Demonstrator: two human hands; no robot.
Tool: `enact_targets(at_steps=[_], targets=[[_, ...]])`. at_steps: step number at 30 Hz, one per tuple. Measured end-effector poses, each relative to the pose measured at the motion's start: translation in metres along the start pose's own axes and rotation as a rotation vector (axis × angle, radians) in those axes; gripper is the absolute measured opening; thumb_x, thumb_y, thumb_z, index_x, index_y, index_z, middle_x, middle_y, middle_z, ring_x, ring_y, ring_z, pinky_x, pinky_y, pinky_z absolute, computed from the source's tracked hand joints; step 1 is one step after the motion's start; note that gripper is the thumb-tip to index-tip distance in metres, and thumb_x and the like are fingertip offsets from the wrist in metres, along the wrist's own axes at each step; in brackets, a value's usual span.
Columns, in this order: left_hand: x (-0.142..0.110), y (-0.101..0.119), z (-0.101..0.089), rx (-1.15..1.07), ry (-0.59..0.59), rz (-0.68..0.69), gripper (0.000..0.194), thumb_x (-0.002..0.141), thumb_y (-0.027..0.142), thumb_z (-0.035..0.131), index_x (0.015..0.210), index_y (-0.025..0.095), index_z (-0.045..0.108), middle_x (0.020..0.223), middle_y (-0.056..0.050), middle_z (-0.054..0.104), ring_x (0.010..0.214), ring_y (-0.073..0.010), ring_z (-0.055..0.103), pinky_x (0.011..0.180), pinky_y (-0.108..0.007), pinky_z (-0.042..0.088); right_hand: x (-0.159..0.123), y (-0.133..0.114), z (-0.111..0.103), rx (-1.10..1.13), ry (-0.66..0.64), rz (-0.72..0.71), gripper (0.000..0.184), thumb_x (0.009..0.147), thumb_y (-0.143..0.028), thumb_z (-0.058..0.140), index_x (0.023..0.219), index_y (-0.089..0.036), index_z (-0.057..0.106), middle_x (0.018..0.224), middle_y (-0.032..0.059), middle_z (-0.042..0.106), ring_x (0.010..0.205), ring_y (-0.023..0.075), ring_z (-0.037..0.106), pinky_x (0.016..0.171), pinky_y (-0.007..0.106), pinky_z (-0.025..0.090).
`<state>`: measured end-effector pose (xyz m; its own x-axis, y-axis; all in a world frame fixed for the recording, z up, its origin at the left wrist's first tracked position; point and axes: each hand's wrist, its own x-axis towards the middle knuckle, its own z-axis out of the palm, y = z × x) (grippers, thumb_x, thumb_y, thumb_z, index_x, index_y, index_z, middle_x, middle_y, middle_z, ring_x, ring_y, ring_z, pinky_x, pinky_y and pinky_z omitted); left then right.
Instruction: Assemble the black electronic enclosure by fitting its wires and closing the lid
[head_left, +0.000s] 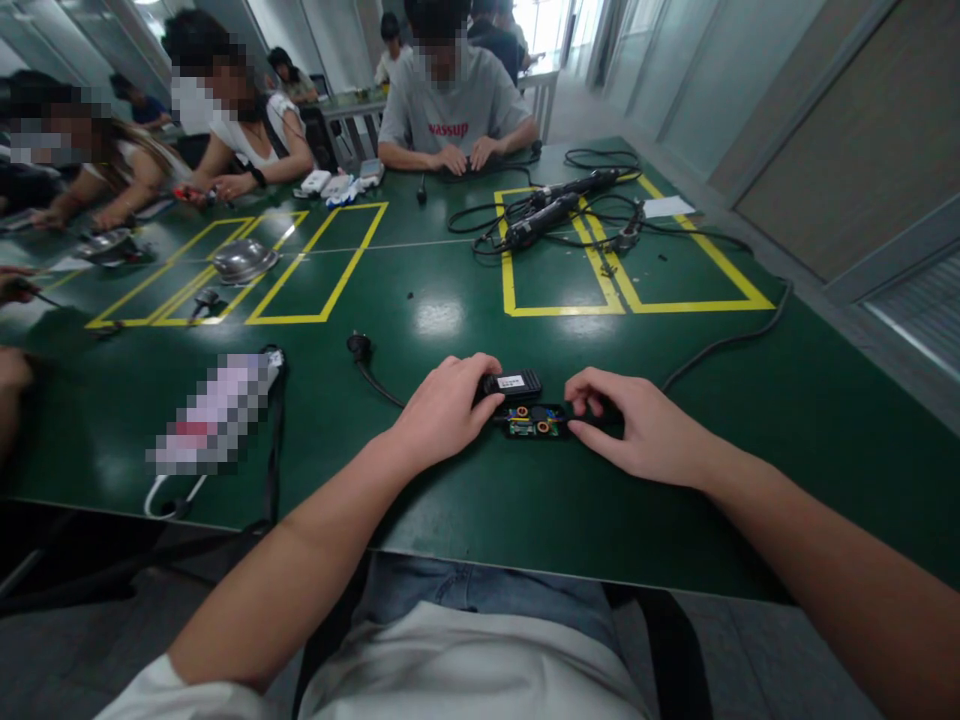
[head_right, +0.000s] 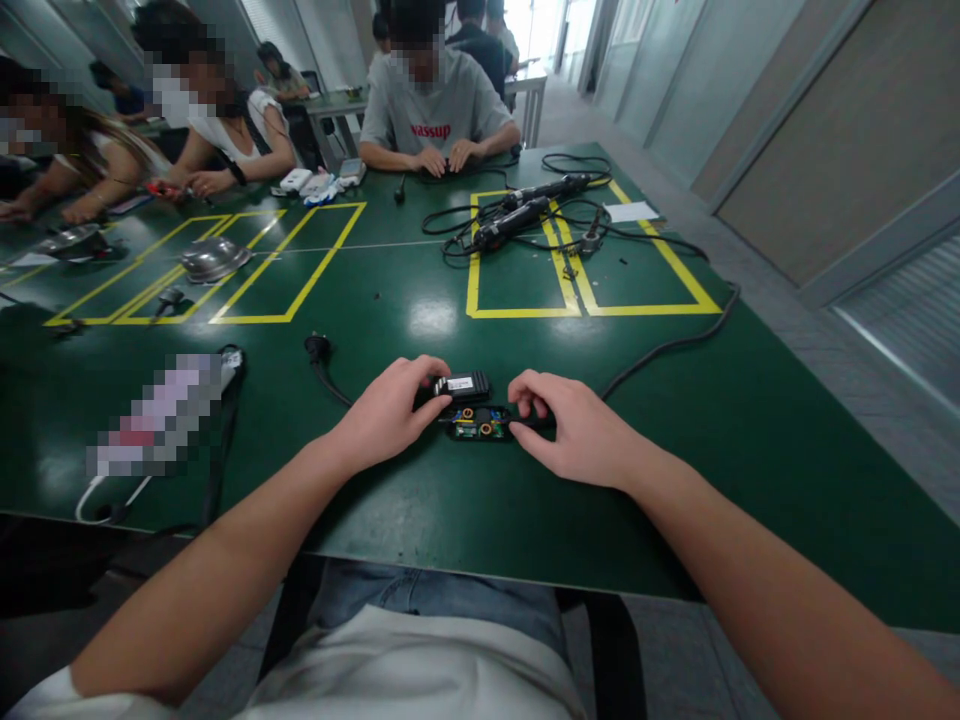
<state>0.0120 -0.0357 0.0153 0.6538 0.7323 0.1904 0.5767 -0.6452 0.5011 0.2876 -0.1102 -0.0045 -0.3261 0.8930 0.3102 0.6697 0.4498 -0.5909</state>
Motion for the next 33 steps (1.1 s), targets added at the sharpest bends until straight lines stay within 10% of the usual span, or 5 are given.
enact_targets(at_steps=[5,11,24,33], targets=[[-0.003,0.0,-0.01,0.043,-0.023,0.154,0.01,0.105,0.026,0.071,0.097,0.02,0.07,0.124,-0.011,0.074,0.111,-0.0275,0.068,0.103,-0.046,0.056,0.005,-0.007,-0.004,0.003,-0.033,-0.023,0.002,0.093,-0.025,0.071,0.093,-0.024,0.069,0.081,0.0025,0.072,0.071,0.0204,0.065,0.067,0.033,0.052],[-0.007,0.003,-0.019,0.025,-0.193,0.14,0.007,0.101,0.019,0.075,0.096,0.02,0.07,0.091,-0.001,0.069,0.079,-0.0178,0.064,0.076,-0.031,0.047,0.005,-0.005,-0.001,-0.018,-0.022,-0.037,0.003,0.093,-0.023,0.072,0.09,-0.023,0.071,0.079,0.0019,0.072,0.066,0.0182,0.063,0.065,0.031,0.049],[-0.006,0.0,-0.022,-0.07,-0.148,0.201,0.01,0.101,0.018,0.073,0.091,0.019,0.075,0.091,-0.002,0.068,0.081,-0.0169,0.066,0.082,-0.031,0.054,0.004,-0.004,-0.003,0.042,0.029,-0.081,0.009,0.095,-0.02,0.066,0.091,-0.023,0.074,0.082,0.0038,0.075,0.07,0.0194,0.066,0.066,0.033,0.051],[0.002,-0.012,-0.007,0.051,0.029,0.207,0.028,0.11,0.024,0.064,0.13,0.024,0.083,0.149,-0.013,0.073,0.133,-0.0309,0.068,0.117,-0.055,0.055,0.005,-0.004,-0.004,0.018,0.009,-0.05,0.009,0.091,-0.02,0.066,0.098,-0.023,0.072,0.085,0.0046,0.075,0.072,0.0214,0.067,0.069,0.035,0.052]])
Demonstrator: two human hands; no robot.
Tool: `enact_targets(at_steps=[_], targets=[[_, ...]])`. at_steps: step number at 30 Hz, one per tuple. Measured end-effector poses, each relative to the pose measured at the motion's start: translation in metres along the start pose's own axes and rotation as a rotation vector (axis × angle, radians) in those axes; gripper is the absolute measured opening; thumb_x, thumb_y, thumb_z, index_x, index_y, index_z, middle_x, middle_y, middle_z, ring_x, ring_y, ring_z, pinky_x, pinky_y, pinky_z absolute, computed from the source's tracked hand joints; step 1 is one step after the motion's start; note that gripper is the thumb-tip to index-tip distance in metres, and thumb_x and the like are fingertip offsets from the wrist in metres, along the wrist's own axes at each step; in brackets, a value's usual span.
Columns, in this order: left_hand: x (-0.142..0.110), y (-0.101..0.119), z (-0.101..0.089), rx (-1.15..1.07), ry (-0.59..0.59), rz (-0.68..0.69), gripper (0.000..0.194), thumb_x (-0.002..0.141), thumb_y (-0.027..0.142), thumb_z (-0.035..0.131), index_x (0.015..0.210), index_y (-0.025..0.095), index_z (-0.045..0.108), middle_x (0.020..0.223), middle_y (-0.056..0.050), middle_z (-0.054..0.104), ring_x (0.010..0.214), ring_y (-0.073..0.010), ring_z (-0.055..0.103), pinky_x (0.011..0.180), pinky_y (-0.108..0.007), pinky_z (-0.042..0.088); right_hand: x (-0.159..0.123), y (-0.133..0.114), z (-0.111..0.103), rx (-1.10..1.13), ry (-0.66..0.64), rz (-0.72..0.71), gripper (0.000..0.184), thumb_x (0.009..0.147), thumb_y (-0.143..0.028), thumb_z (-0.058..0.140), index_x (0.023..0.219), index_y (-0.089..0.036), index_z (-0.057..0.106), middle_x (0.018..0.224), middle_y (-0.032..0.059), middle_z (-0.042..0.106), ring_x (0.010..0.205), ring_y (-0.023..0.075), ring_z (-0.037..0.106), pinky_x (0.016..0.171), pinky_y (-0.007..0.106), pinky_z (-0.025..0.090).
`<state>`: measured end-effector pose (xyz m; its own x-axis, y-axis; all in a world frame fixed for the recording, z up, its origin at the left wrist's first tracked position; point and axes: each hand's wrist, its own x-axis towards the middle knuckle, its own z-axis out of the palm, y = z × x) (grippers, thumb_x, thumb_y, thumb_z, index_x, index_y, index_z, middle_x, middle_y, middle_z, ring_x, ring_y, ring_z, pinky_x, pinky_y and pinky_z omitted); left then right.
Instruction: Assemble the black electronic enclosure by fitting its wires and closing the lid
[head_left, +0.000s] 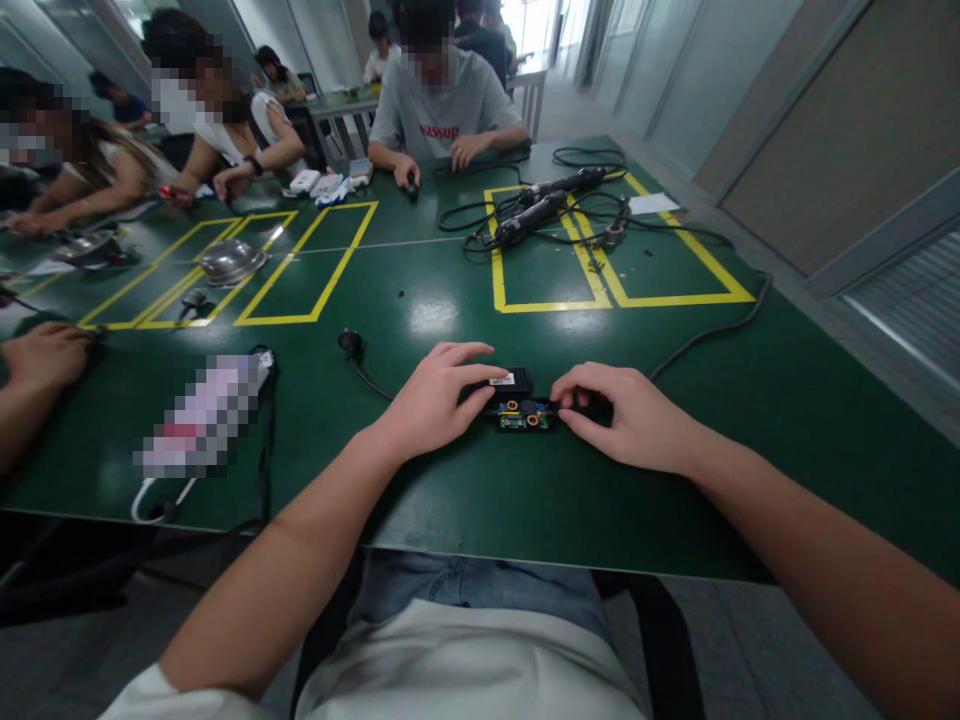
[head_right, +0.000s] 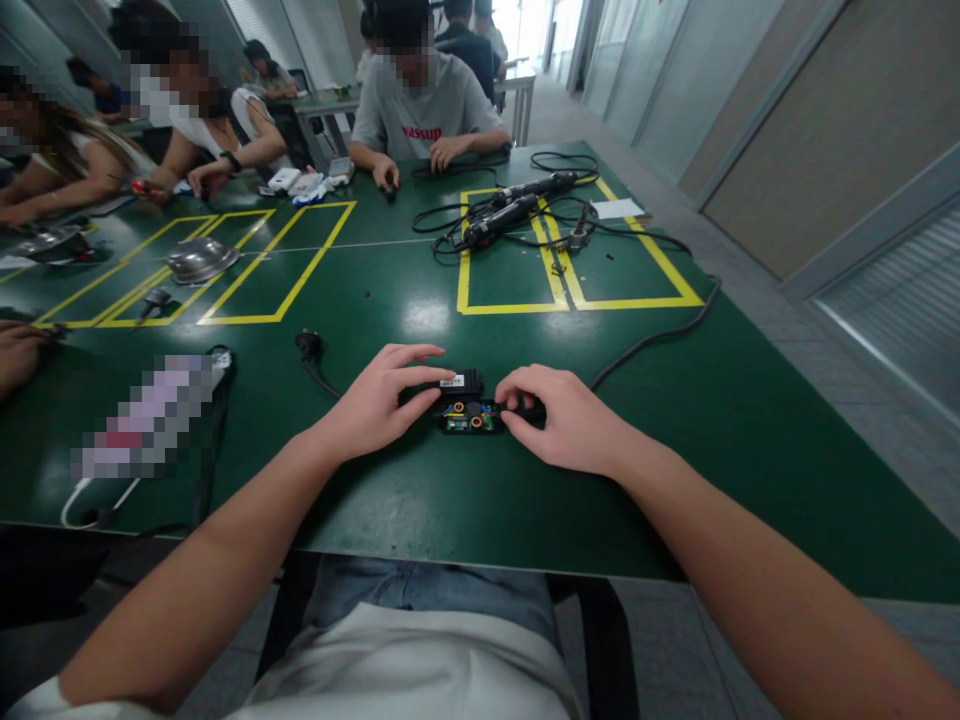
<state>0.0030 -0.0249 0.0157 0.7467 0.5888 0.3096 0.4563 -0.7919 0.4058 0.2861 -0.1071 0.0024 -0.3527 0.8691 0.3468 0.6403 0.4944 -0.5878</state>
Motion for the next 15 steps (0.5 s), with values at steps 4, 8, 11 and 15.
enact_targets(at_steps=[4,8,11,15], targets=[[0.003,-0.008,0.005,-0.03,-0.067,-0.067,0.031,0.106,0.025,0.072,0.136,0.023,0.08,0.135,-0.011,0.082,0.125,-0.0295,0.075,0.114,-0.051,0.059,0.001,-0.002,-0.002,0.035,-0.018,0.063,0.016,0.089,-0.021,0.065,0.104,-0.024,0.067,0.084,0.0029,0.074,0.071,0.0205,0.064,0.067,0.035,0.05],[-0.001,-0.005,-0.003,-0.075,0.079,-0.002,0.039,0.109,0.028,0.071,0.148,0.022,0.073,0.138,-0.011,0.082,0.125,-0.0273,0.075,0.112,-0.048,0.059,0.002,-0.003,-0.003,0.07,-0.043,0.105,0.021,0.086,-0.021,0.065,0.107,-0.024,0.063,0.084,0.0018,0.072,0.071,0.0203,0.062,0.067,0.034,0.049],[-0.003,0.002,-0.008,-0.15,0.111,0.102,0.038,0.113,0.034,0.065,0.15,0.025,0.072,0.14,-0.011,0.08,0.125,-0.0258,0.074,0.111,-0.045,0.059,0.003,-0.004,-0.004,0.089,-0.049,0.12,0.024,0.084,-0.02,0.065,0.107,-0.025,0.061,0.084,0.0016,0.072,0.072,0.021,0.062,0.069,0.035,0.049],[-0.004,0.008,-0.009,-0.14,-0.066,0.22,0.029,0.113,0.032,0.066,0.136,0.026,0.082,0.131,-0.01,0.081,0.117,-0.0251,0.071,0.109,-0.045,0.057,0.004,-0.005,-0.005,0.104,-0.066,0.144,0.03,0.081,-0.017,0.064,0.109,-0.025,0.058,0.086,0.0012,0.071,0.075,0.0207,0.062,0.071,0.035,0.049]])
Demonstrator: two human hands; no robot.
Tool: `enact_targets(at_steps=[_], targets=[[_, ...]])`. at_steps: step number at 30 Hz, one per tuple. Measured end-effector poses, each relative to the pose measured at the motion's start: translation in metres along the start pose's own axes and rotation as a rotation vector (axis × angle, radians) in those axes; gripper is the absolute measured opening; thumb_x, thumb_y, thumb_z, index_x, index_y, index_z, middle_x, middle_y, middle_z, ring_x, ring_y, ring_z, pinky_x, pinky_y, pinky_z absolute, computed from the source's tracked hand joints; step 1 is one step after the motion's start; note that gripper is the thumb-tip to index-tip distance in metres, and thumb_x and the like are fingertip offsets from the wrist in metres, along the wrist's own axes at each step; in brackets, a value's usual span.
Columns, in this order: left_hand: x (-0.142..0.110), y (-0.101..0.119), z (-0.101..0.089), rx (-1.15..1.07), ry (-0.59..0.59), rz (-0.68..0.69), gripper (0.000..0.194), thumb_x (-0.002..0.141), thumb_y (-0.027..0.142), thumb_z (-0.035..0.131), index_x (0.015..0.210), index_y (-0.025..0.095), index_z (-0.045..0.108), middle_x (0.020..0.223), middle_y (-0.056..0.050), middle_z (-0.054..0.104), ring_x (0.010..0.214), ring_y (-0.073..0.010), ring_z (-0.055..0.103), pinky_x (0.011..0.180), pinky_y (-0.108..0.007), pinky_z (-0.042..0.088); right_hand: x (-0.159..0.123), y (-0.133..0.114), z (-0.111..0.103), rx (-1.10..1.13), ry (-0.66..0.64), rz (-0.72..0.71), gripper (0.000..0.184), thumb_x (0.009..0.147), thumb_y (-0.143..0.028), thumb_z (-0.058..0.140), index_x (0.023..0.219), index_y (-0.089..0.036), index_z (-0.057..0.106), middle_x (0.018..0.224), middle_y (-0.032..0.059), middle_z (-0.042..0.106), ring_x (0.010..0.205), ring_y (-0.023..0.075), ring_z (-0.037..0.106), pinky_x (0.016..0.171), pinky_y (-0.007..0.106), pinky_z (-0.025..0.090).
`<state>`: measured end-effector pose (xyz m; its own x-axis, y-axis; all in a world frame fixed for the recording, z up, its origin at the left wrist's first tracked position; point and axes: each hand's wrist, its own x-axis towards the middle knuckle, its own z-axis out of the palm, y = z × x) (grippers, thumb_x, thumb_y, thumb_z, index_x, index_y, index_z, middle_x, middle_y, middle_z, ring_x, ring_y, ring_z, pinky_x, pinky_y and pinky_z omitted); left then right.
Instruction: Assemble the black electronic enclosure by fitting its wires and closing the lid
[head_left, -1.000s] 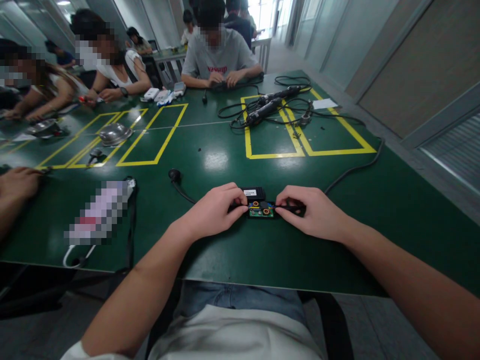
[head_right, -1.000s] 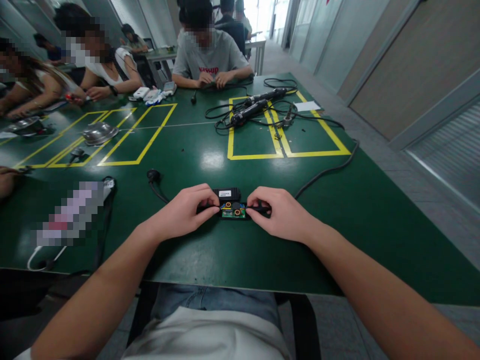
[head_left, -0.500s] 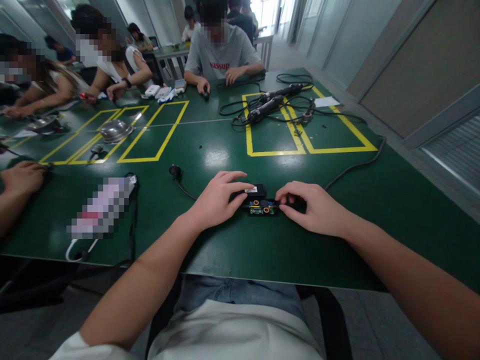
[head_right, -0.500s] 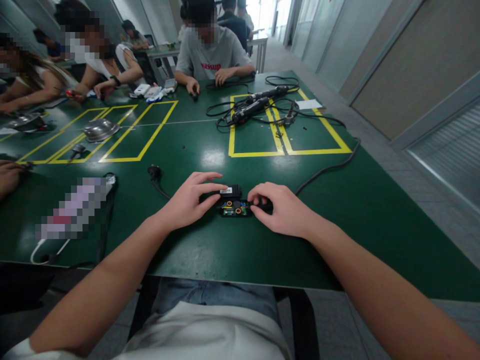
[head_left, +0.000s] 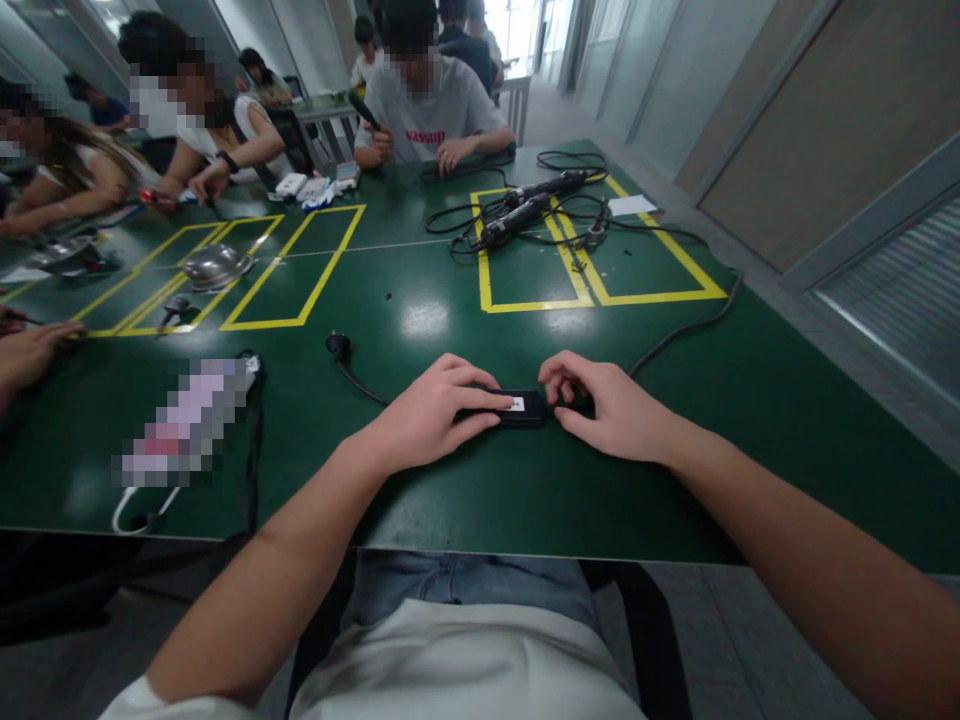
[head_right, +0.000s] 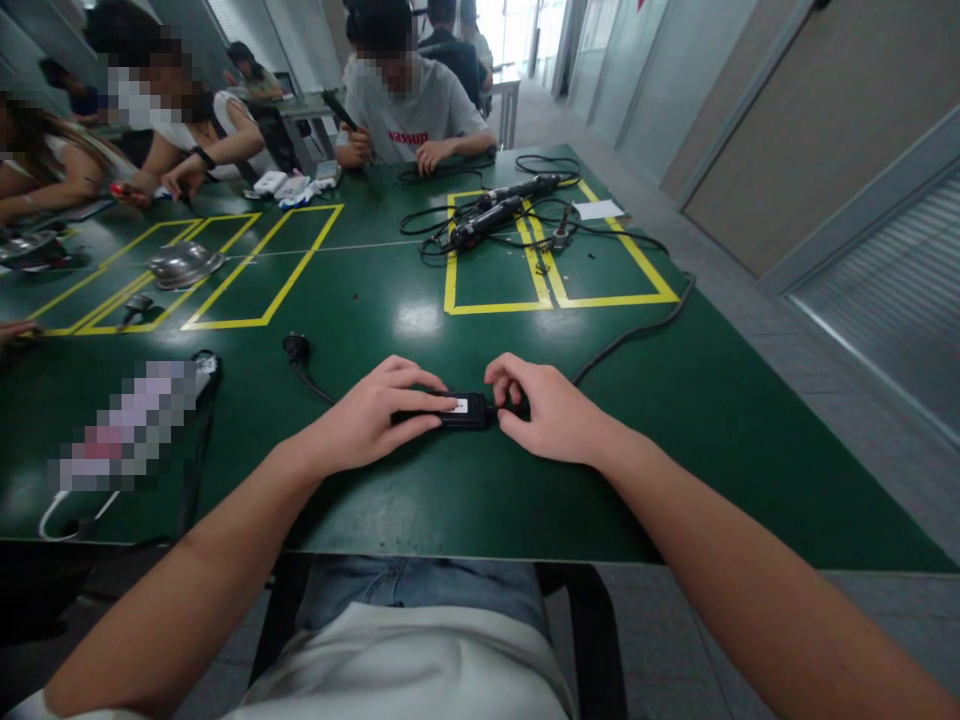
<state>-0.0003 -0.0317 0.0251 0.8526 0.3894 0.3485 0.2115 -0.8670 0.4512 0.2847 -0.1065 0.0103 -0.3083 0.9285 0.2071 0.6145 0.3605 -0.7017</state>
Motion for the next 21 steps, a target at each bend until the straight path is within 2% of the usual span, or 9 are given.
enact_targets(at_steps=[3,7,10,13,15,18,20,21], targets=[[0.001,0.001,0.002,0.044,-0.087,0.0,0.028,0.109,0.03,0.072,0.135,0.027,0.083,0.128,-0.01,0.081,0.116,-0.0263,0.068,0.11,-0.047,0.056,0.0,-0.001,0.001,-0.004,-0.004,0.007,0.033,0.079,-0.016,0.065,0.11,-0.025,0.058,0.087,0.001,0.071,0.075,0.0203,0.061,0.071,0.034,0.049],[0.001,0.005,0.003,0.0,-0.082,-0.057,0.029,0.109,0.028,0.07,0.135,0.026,0.082,0.129,-0.01,0.08,0.116,-0.0259,0.07,0.11,-0.046,0.057,-0.001,-0.001,0.001,-0.034,-0.001,-0.013,0.031,0.079,-0.015,0.065,0.107,-0.025,0.059,0.086,0.0015,0.071,0.074,0.0204,0.06,0.07,0.034,0.048],[0.002,0.006,0.004,-0.048,0.007,-0.164,0.03,0.109,0.031,0.068,0.136,0.023,0.077,0.126,-0.01,0.081,0.113,-0.0254,0.073,0.107,-0.044,0.059,-0.002,-0.001,0.001,-0.04,0.007,-0.027,0.03,0.08,-0.015,0.066,0.107,-0.025,0.06,0.086,0.0013,0.07,0.074,0.0206,0.061,0.071,0.034,0.05],[0.003,0.001,0.006,0.018,0.13,-0.336,0.028,0.106,0.03,0.069,0.132,0.02,0.072,0.119,-0.009,0.08,0.107,-0.0261,0.072,0.1,-0.045,0.061,-0.003,-0.001,0.0,-0.047,0.013,-0.024,0.026,0.082,-0.017,0.068,0.106,-0.025,0.061,0.085,0.0011,0.071,0.073,0.0204,0.061,0.07,0.033,0.05],[0.003,-0.003,0.008,0.088,0.127,-0.405,0.019,0.104,0.026,0.07,0.122,0.02,0.071,0.116,-0.009,0.079,0.108,-0.0279,0.071,0.1,-0.047,0.061,-0.002,0.0,0.001,-0.06,0.01,-0.034,0.017,0.086,-0.021,0.069,0.102,-0.025,0.063,0.085,0.002,0.072,0.073,0.0199,0.062,0.069,0.033,0.05],[0.002,-0.006,0.008,0.145,0.069,-0.342,0.006,0.103,0.022,0.07,0.108,0.02,0.073,0.129,-0.012,0.078,0.121,-0.0315,0.068,0.109,-0.054,0.057,-0.002,0.001,0.002,-0.081,0.013,-0.065,0.006,0.091,-0.027,0.07,0.095,-0.024,0.066,0.084,0.003,0.071,0.072,0.0198,0.063,0.069,0.033,0.05],[0.001,-0.004,0.005,0.166,0.064,-0.26,0.007,0.104,0.025,0.07,0.106,0.02,0.075,0.138,-0.014,0.074,0.125,-0.0322,0.066,0.112,-0.054,0.055,-0.001,0.001,0.003,-0.083,0.016,-0.079,0.005,0.092,-0.028,0.07,0.093,-0.024,0.068,0.082,0.003,0.071,0.072,0.0199,0.063,0.068,0.033,0.05],[0.001,-0.003,0.003,0.166,0.053,-0.231,0.009,0.104,0.027,0.071,0.105,0.02,0.076,0.136,-0.014,0.073,0.123,-0.0315,0.067,0.11,-0.053,0.055,-0.001,0.002,0.003,-0.082,0.015,-0.083,0.005,0.092,-0.028,0.07,0.093,-0.023,0.068,0.082,0.003,0.071,0.071,0.0199,0.064,0.068,0.033,0.05]])
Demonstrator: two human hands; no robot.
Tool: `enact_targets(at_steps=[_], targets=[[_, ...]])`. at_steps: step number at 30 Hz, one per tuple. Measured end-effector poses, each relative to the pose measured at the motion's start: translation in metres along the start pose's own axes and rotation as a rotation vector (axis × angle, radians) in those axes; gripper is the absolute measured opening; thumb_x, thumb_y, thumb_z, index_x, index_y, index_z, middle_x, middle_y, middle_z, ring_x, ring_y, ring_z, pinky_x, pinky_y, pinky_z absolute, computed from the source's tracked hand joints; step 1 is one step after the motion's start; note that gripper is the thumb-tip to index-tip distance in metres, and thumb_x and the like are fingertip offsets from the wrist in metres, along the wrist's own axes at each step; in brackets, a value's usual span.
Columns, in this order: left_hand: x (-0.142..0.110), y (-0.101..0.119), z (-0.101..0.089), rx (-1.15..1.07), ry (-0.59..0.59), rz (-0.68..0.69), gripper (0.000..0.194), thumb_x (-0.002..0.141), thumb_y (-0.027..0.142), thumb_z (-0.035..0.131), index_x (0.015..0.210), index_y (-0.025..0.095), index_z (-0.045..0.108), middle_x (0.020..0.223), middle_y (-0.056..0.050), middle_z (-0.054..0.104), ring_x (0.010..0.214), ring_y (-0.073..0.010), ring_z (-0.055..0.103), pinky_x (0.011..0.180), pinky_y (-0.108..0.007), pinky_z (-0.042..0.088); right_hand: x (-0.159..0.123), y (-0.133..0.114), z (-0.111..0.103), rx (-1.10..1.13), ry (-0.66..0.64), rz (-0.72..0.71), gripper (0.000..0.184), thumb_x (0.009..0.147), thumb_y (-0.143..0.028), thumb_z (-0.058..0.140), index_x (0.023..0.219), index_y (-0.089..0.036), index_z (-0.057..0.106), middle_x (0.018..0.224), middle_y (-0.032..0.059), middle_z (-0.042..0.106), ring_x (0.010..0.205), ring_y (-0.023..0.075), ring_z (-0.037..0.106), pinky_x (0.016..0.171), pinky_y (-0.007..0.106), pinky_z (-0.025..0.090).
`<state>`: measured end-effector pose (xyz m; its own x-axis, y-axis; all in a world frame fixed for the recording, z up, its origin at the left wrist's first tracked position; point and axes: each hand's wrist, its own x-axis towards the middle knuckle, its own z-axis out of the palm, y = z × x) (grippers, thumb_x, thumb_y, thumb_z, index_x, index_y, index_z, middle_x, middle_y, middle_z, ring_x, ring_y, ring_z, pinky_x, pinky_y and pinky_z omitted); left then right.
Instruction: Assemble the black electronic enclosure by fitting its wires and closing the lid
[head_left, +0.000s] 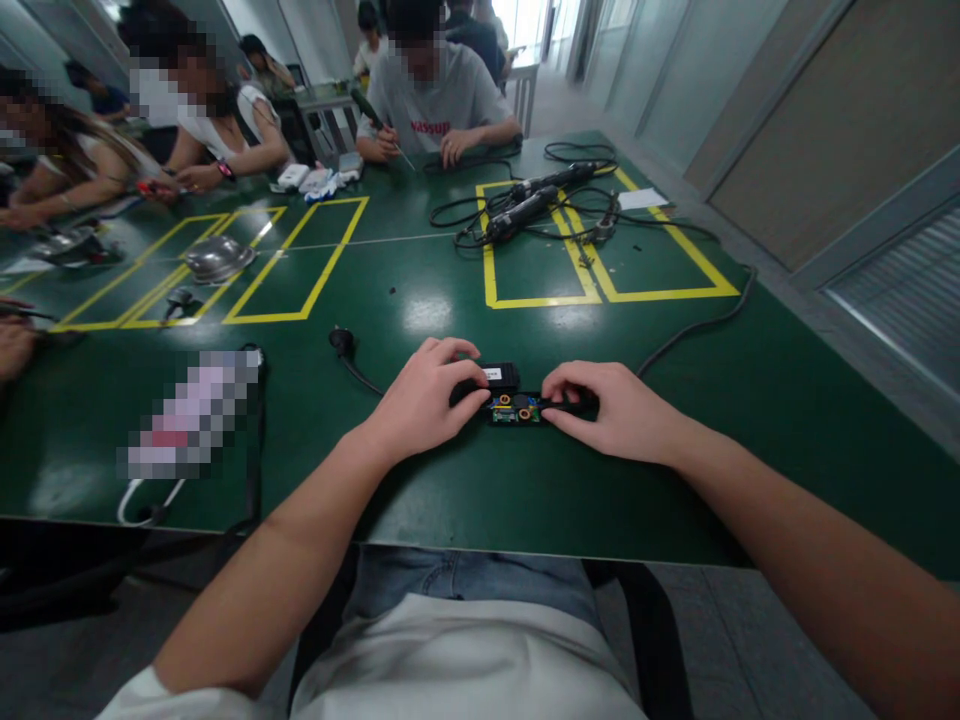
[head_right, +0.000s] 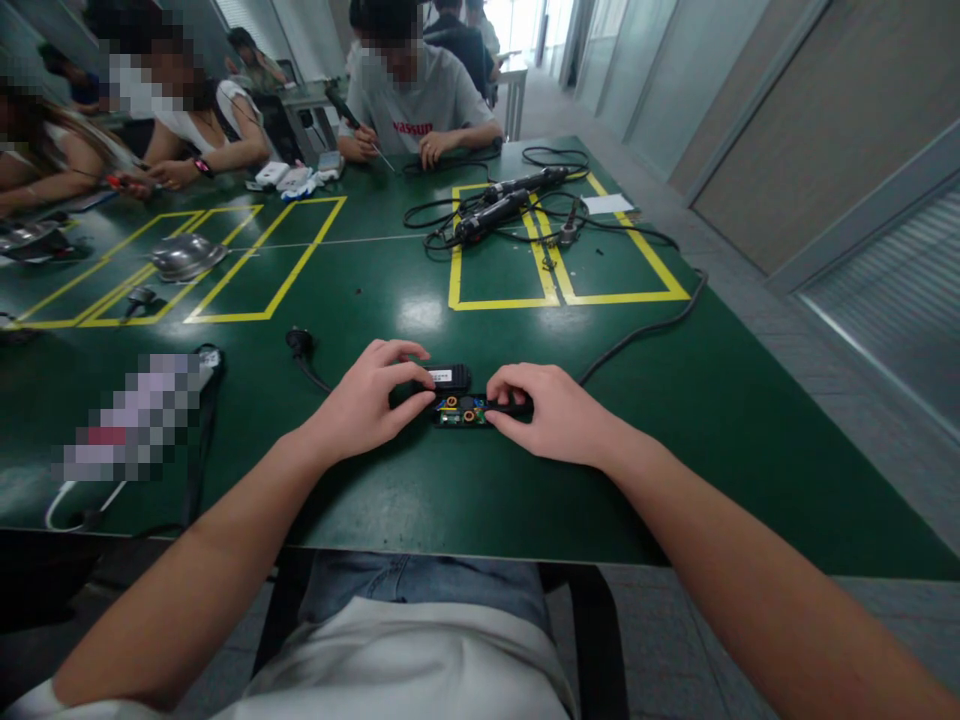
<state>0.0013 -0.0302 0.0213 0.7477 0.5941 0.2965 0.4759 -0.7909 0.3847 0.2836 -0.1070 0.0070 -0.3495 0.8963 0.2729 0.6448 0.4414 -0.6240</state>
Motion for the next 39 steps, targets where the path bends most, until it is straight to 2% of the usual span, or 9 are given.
enact_targets(at_steps=[3,6,12,17,22,27,31,35,39], targets=[[-0.002,0.004,-0.004,-0.029,-0.11,0.028,0.007,0.102,0.027,0.074,0.102,0.02,0.074,0.11,-0.008,0.075,0.099,-0.0246,0.07,0.091,-0.04,0.057,0.001,0.0,0.001,-0.003,0.001,-0.004,0.004,0.092,-0.027,0.07,0.092,-0.023,0.07,0.081,0.0028,0.072,0.069,0.0188,0.063,0.067,0.032,0.049],[-0.002,0.006,-0.004,-0.047,-0.182,0.006,0.006,0.102,0.023,0.073,0.098,0.02,0.07,0.09,-0.002,0.072,0.078,-0.0187,0.066,0.075,-0.032,0.05,0.002,-0.002,0.001,-0.009,-0.002,0.003,0.005,0.092,-0.027,0.071,0.09,-0.023,0.07,0.08,0.0025,0.072,0.067,0.0176,0.061,0.066,0.032,0.048],[-0.001,0.009,-0.004,-0.145,-0.184,-0.011,0.007,0.103,0.02,0.069,0.097,0.019,0.069,0.083,0.001,0.069,0.07,-0.0152,0.062,0.072,-0.029,0.047,0.001,-0.003,0.003,-0.001,0.017,0.007,0.007,0.093,-0.029,0.071,0.088,-0.024,0.071,0.078,0.002,0.071,0.064,0.017,0.059,0.063,0.031,0.047],[-0.001,0.009,-0.01,-0.196,-0.083,0.0,0.013,0.103,0.02,0.064,0.092,0.019,0.072,0.085,-0.001,0.07,0.071,-0.0144,0.062,0.074,-0.029,0.05,-0.001,-0.004,-0.001,0.011,0.053,-0.003,0.011,0.096,-0.028,0.065,0.088,-0.023,0.071,0.079,0.0031,0.073,0.065,0.0175,0.059,0.063,0.032,0.047],[-0.001,0.004,-0.01,-0.196,-0.123,0.012,0.013,0.102,0.019,0.069,0.091,0.019,0.076,0.091,-0.003,0.072,0.079,-0.0162,0.067,0.079,-0.03,0.052,0.0,-0.001,-0.007,0.001,0.012,0.021,0.012,0.095,-0.026,0.066,0.085,-0.023,0.072,0.078,0.0034,0.074,0.066,0.0184,0.062,0.066,0.033,0.048],[0.001,-0.002,-0.003,-0.115,-0.045,0.033,0.015,0.105,0.027,0.071,0.099,0.021,0.083,0.126,-0.011,0.075,0.117,-0.0264,0.07,0.11,-0.047,0.056,0.001,0.001,-0.007,-0.031,-0.005,0.013,0.011,0.092,-0.025,0.066,0.083,-0.023,0.071,0.078,0.0034,0.072,0.068,0.0193,0.063,0.068,0.033,0.049],[0.007,-0.008,0.008,-0.063,0.01,-0.023,0.029,0.109,0.023,0.062,0.13,0.025,0.083,0.153,-0.013,0.071,0.138,-0.03,0.065,0.122,-0.057,0.05,0.002,0.001,-0.006,-0.016,-0.019,0.029,0.01,0.092,-0.024,0.065,0.083,-0.023,0.07,0.077,0.0029,0.072,0.066,0.0189,0.062,0.066,0.033,0.048],[0.011,-0.014,0.012,-0.085,-0.075,-0.088,0.029,0.107,0.024,0.068,0.133,0.026,0.082,0.136,-0.009,0.081,0.125,-0.0281,0.073,0.115,-0.052,0.055,0.002,0.002,-0.008,-0.008,-0.025,0.04,0.008,0.091,-0.024,0.066,0.084,-0.023,0.07,0.075,0.0019,0.071,0.065,0.0188,0.061,0.064,0.033,0.046],[0.008,-0.011,0.005,-0.184,0.043,-0.067,0.031,0.109,0.028,0.067,0.138,0.024,0.079,0.134,-0.009,0.081,0.122,-0.0266,0.072,0.111,-0.046,0.057,0.003,0.005,-0.007,0.003,-0.006,0.075,0.006,0.09,-0.024,0.063,0.088,-0.023,0.068,0.074,0.0006,0.068,0.063,0.0182,0.058,0.064,0.032,0.045]])
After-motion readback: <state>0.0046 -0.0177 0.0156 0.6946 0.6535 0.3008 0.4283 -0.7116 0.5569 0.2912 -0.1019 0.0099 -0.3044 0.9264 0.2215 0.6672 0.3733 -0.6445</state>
